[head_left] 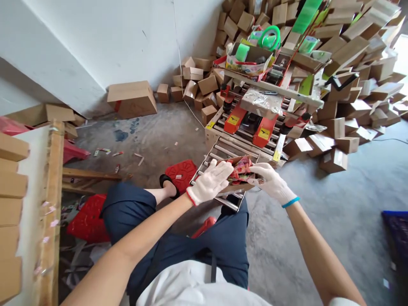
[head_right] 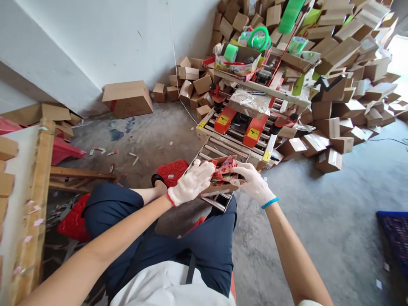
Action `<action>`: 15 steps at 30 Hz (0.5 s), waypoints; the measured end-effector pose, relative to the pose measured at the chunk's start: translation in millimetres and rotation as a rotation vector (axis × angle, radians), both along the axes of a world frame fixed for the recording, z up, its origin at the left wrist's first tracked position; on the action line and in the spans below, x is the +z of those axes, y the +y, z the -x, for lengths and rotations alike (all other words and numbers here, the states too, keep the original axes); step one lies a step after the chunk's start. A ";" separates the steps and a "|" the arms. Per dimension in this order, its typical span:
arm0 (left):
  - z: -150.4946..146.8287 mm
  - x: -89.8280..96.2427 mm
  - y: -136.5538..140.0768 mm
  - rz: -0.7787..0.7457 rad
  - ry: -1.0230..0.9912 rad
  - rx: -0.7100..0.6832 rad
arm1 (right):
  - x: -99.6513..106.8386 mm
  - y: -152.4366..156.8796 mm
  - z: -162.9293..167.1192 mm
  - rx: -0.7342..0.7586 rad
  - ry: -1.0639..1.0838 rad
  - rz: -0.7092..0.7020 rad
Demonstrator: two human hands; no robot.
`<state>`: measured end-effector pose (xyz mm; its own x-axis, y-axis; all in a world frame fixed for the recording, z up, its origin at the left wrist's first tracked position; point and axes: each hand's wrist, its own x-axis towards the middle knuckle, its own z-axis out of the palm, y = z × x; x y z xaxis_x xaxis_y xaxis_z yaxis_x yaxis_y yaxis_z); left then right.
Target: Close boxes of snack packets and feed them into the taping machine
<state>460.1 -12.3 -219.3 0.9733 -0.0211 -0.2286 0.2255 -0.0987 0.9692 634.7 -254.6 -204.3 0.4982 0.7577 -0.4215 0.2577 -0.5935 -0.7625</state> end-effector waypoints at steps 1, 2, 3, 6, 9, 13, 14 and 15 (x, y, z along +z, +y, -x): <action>-11.2 -3.2 2.1 -0.066 -0.016 -0.137 | -1.7 10.9 -1.3 0.119 -0.013 0.021; -21.1 -7.5 2.2 -0.134 -0.029 -0.282 | -3.9 21.6 -1.6 0.239 0.002 0.053; -29.2 -12.4 0.8 -0.194 -0.040 -0.427 | -6.3 31.1 -1.0 0.350 0.022 0.113; -42.5 -27.0 -5.3 -0.284 -0.008 -0.692 | -14.0 46.2 5.2 0.554 0.048 0.372; -45.2 -38.0 -3.0 -0.256 0.062 -0.796 | -23.9 42.3 9.6 0.589 0.090 0.440; -40.0 -53.1 9.8 -0.160 0.093 -0.736 | -45.0 37.9 1.9 0.509 0.160 0.343; -36.8 -58.1 11.1 -0.152 0.089 -0.652 | -50.3 39.7 -0.9 0.471 0.158 0.367; -32.8 -63.6 10.6 -0.167 0.077 -0.558 | -54.8 42.4 -2.8 0.428 0.142 0.404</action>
